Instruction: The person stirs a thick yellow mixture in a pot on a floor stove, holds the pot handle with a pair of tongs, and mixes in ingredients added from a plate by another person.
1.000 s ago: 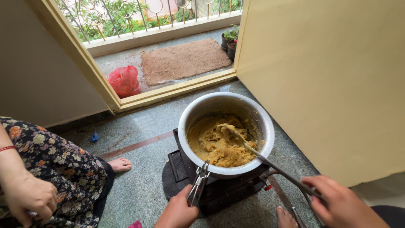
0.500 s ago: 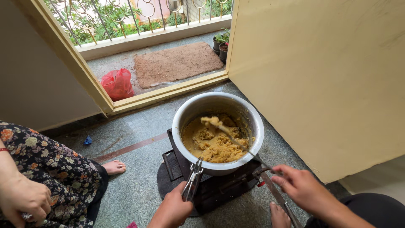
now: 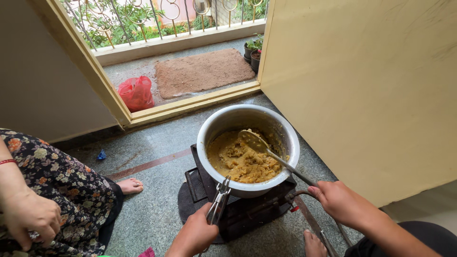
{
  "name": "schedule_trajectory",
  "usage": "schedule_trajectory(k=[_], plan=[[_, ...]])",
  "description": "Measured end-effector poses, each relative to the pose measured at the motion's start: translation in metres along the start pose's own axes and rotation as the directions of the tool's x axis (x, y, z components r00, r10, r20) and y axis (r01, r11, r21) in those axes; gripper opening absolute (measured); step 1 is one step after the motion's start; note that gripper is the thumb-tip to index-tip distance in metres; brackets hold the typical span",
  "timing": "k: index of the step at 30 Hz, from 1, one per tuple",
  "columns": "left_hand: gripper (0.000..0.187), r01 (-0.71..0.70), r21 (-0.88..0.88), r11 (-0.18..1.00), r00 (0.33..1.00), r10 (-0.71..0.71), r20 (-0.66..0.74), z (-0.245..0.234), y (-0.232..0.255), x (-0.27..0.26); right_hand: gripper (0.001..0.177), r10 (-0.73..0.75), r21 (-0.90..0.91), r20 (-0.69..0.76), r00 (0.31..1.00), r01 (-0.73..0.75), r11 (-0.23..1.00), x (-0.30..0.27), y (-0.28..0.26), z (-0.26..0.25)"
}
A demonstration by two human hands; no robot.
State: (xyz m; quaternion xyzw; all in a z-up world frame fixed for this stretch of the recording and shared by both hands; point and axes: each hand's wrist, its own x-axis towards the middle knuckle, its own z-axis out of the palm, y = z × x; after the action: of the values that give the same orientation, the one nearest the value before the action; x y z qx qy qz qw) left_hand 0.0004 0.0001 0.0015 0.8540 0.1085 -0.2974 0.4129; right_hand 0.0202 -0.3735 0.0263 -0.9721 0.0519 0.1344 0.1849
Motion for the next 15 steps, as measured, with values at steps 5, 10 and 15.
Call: schedule_trajectory(k=[5, 10, 15], plan=[[0.041, -0.046, 0.013, 0.999, 0.999, 0.046, -0.024, 0.002, 0.002, 0.001, 0.040, -0.082, -0.037, -0.048, 0.995, 0.081, 0.996, -0.006, -0.005, -0.019], [0.041, 0.002, -0.020, 1.000, 1.000, -0.002, 0.016, -0.002, 0.004, -0.004, 0.033, -0.013, 0.079, -0.089, 0.996, 0.020, 0.997, -0.024, -0.016, -0.044], [0.046, -0.043, 0.005, 0.999, 0.999, 0.043, -0.006, 0.000, -0.002, 0.004, 0.033, -0.124, -0.208, 0.004, 0.992, 0.122, 0.970, -0.015, -0.013, -0.019]])
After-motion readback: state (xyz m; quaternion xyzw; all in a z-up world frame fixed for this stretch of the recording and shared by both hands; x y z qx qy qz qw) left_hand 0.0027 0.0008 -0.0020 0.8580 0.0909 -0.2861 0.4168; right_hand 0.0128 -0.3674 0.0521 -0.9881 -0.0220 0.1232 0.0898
